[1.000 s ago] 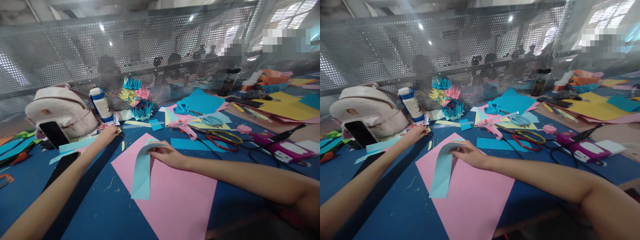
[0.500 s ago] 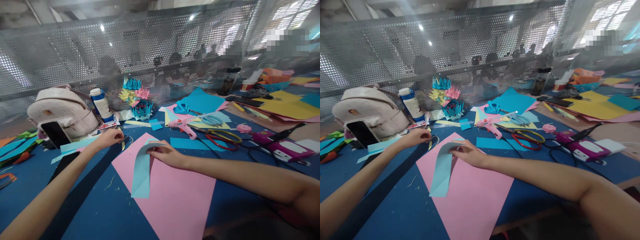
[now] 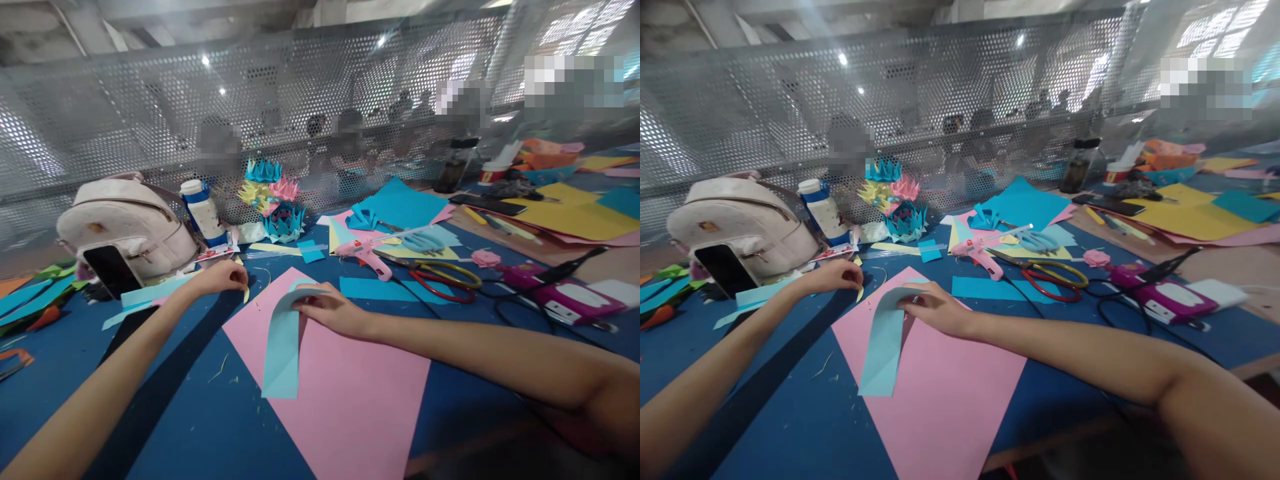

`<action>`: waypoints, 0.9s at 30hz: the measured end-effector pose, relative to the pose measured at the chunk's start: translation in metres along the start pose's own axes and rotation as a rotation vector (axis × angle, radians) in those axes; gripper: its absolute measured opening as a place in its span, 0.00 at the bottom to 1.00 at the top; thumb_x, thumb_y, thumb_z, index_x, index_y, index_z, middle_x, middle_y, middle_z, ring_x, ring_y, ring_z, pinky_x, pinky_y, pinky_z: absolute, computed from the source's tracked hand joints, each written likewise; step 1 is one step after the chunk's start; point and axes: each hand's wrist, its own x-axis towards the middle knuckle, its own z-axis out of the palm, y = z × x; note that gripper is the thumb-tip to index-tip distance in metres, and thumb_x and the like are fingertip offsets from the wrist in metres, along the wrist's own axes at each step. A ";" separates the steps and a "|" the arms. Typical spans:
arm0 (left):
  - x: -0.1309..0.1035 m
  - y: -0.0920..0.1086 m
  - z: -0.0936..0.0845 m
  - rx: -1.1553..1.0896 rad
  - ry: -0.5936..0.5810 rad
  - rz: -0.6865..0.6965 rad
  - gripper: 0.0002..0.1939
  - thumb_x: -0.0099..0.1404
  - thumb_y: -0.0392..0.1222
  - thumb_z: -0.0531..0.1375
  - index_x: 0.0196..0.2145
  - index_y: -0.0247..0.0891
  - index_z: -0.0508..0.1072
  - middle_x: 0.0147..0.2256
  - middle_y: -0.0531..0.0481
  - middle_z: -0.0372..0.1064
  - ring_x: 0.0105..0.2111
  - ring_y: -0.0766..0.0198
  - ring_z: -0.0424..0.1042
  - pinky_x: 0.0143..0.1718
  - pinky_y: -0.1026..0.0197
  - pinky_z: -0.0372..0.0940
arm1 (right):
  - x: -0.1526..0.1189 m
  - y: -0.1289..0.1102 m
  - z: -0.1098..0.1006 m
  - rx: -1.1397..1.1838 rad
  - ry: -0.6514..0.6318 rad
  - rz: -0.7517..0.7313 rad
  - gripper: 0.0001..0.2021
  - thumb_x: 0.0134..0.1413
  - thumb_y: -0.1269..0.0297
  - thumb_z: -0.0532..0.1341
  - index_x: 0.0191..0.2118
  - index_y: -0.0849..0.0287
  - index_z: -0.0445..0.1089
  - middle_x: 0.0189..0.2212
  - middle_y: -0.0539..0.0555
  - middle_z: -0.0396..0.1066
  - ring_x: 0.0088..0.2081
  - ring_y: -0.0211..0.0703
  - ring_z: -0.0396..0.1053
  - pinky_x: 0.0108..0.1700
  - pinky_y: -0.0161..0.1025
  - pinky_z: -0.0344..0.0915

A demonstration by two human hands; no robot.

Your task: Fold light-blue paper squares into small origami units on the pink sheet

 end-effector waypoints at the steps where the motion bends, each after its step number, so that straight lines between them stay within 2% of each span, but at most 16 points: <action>1: 0.000 0.000 0.000 -0.001 0.009 0.002 0.08 0.54 0.43 0.61 0.26 0.35 0.74 0.24 0.50 0.73 0.26 0.62 0.71 0.28 0.65 0.63 | 0.000 0.000 0.000 0.001 0.002 0.003 0.08 0.60 0.67 0.58 0.40 0.60 0.74 0.37 0.53 0.74 0.41 0.43 0.71 0.45 0.40 0.68; 7: 0.006 0.001 -0.001 -0.011 0.130 0.023 0.07 0.56 0.41 0.58 0.28 0.35 0.74 0.24 0.49 0.74 0.27 0.62 0.73 0.30 0.64 0.65 | 0.001 -0.001 0.000 0.002 -0.008 -0.007 0.07 0.60 0.68 0.58 0.40 0.59 0.73 0.37 0.53 0.74 0.41 0.43 0.71 0.45 0.40 0.68; 12: 0.026 0.013 -0.001 0.044 0.217 0.056 0.08 0.57 0.39 0.58 0.30 0.35 0.76 0.27 0.48 0.75 0.29 0.61 0.73 0.32 0.63 0.65 | 0.000 -0.001 0.000 -0.018 -0.005 -0.004 0.08 0.60 0.67 0.58 0.40 0.59 0.73 0.37 0.53 0.74 0.41 0.43 0.71 0.45 0.41 0.68; 16: 0.045 0.018 0.002 0.084 0.184 0.076 0.09 0.54 0.35 0.59 0.33 0.34 0.77 0.27 0.48 0.75 0.29 0.61 0.73 0.32 0.63 0.64 | 0.000 0.003 -0.001 -0.048 0.015 0.023 0.08 0.59 0.65 0.59 0.40 0.59 0.74 0.36 0.53 0.76 0.40 0.43 0.71 0.44 0.40 0.69; 20: 0.056 0.016 0.003 0.106 0.104 0.081 0.07 0.51 0.32 0.58 0.28 0.33 0.77 0.25 0.48 0.75 0.27 0.62 0.73 0.30 0.65 0.64 | 0.000 0.004 -0.001 -0.047 0.012 -0.007 0.08 0.59 0.67 0.59 0.41 0.59 0.74 0.38 0.53 0.76 0.41 0.42 0.72 0.45 0.39 0.68; 23: 0.056 0.017 0.003 0.128 0.081 0.072 0.07 0.52 0.32 0.58 0.26 0.33 0.76 0.24 0.49 0.74 0.26 0.62 0.72 0.28 0.65 0.62 | 0.000 0.002 -0.002 -0.047 0.002 -0.027 0.08 0.59 0.68 0.59 0.42 0.59 0.74 0.38 0.53 0.76 0.40 0.42 0.71 0.45 0.39 0.68; 27: 0.044 0.021 -0.003 0.165 0.118 0.058 0.07 0.54 0.34 0.57 0.26 0.35 0.75 0.26 0.49 0.74 0.28 0.62 0.72 0.31 0.65 0.62 | 0.000 -0.002 -0.003 -0.062 -0.019 -0.034 0.08 0.60 0.69 0.58 0.41 0.59 0.74 0.38 0.52 0.75 0.40 0.41 0.70 0.45 0.39 0.68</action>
